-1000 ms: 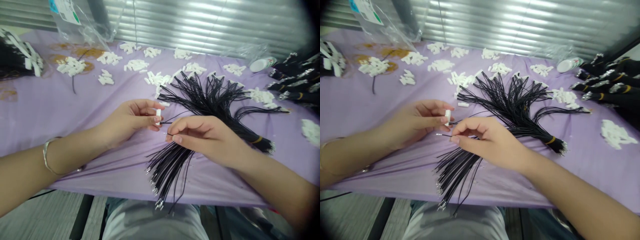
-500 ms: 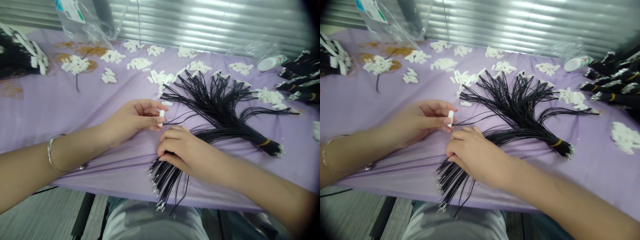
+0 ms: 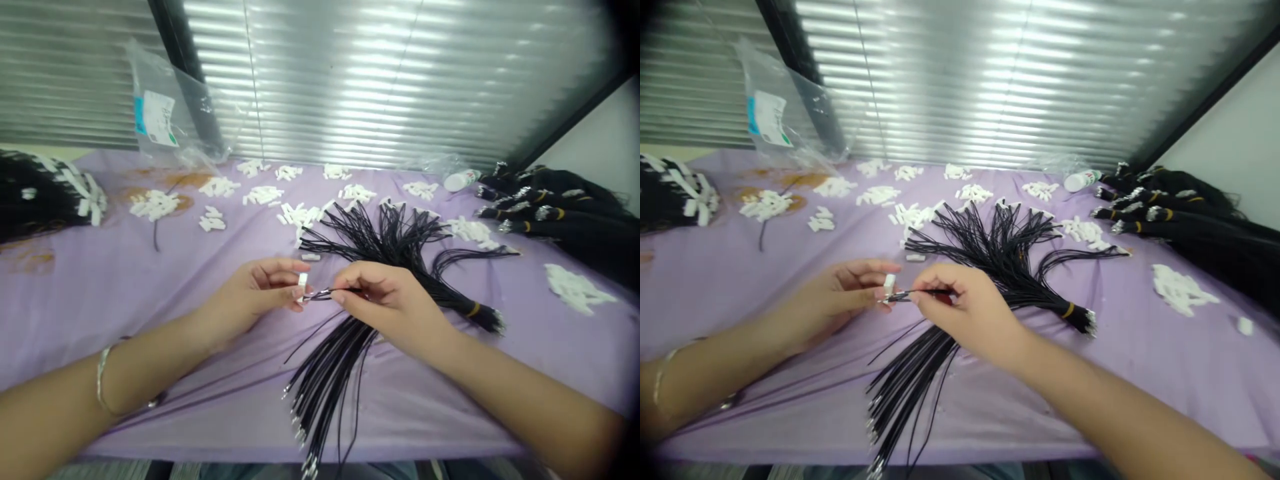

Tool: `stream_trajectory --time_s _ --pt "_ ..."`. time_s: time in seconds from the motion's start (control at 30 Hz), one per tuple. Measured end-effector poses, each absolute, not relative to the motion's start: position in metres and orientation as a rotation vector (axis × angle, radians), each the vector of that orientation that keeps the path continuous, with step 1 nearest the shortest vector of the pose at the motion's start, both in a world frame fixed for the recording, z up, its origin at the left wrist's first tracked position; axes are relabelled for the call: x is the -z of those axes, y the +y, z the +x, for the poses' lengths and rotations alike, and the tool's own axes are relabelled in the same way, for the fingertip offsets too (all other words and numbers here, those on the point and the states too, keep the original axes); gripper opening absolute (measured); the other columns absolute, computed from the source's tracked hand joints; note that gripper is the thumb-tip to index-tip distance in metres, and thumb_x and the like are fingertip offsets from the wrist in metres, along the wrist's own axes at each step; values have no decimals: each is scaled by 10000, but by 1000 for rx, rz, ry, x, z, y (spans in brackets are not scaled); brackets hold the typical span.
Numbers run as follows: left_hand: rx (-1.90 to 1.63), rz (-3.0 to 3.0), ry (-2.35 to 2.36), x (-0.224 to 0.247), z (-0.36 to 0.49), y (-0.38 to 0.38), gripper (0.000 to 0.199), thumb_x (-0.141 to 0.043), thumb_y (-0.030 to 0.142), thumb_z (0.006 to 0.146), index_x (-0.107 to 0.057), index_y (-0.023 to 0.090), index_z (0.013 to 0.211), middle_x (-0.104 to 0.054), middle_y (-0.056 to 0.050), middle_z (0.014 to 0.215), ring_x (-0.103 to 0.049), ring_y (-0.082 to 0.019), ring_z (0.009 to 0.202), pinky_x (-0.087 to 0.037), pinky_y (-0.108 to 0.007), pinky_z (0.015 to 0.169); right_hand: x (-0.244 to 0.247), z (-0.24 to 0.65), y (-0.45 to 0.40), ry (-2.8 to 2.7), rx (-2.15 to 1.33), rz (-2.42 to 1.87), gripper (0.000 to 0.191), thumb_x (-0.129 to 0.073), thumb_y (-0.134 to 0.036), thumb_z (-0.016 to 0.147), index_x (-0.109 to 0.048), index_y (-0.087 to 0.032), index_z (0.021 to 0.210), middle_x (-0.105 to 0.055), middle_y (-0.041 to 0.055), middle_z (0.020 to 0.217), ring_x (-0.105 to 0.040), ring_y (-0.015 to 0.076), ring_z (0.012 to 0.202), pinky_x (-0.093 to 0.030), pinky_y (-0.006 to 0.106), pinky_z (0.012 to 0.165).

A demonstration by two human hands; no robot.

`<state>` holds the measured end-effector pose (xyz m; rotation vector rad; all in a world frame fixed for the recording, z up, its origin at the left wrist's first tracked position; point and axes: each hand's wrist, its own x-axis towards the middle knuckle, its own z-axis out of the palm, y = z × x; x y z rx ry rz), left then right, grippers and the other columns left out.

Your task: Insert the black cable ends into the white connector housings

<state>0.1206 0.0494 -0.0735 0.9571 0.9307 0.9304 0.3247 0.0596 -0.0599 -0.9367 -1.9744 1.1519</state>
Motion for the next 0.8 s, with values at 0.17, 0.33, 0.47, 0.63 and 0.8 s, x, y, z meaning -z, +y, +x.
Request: stream_trajectory --time_s 0.17,0.33,0.47,0.63,0.8 --pt "-859 960 894 74 119 46 175 -720 154 692 -692 179 862 -709 -39 836 -638 -121 732 -507 -233 724 60 327 62 -1966 -994 -1025 74 -554 -184 796 -593 -135 756 -553 -2 673 -470 71 593 -373 181 528" --pt "-850 930 865 74 121 43 167 -724 129 681 -702 182 838 -718 -38 837 -646 -112 705 -519 -221 704 58 327 60 -2044 -760 -1012 39 -577 -134 758 -578 -155 724 -554 2 676 -490 81 595 -396 193 523" --pt "-845 926 856 76 121 43 170 -717 122 691 -697 195 843 -724 -36 836 -662 -137 769 -534 -224 670 58 326 57 -2069 -673 -969 48 -580 -127 760 -575 -156 722 -553 1 670 -497 79 593 -400 199 522" --pt "-812 904 855 76 122 45 169 -717 105 686 -689 190 830 -727 -30 840 -665 -124 701 -539 -209 610 57 325 56 -2131 -598 -936 70 -583 -121 758 -573 -166 705 -544 -9 631 -480 78 563 -374 212 502" --pt "-789 912 827 71 123 39 152 -706 97 700 -685 174 829 -726 -25 778 -646 -101 636 -547 -205 609 52 326 52 -2169 -579 -943 74 -579 -107 753 -574 -146 691 -538 -11 618 -478 62 563 -400 203 563"
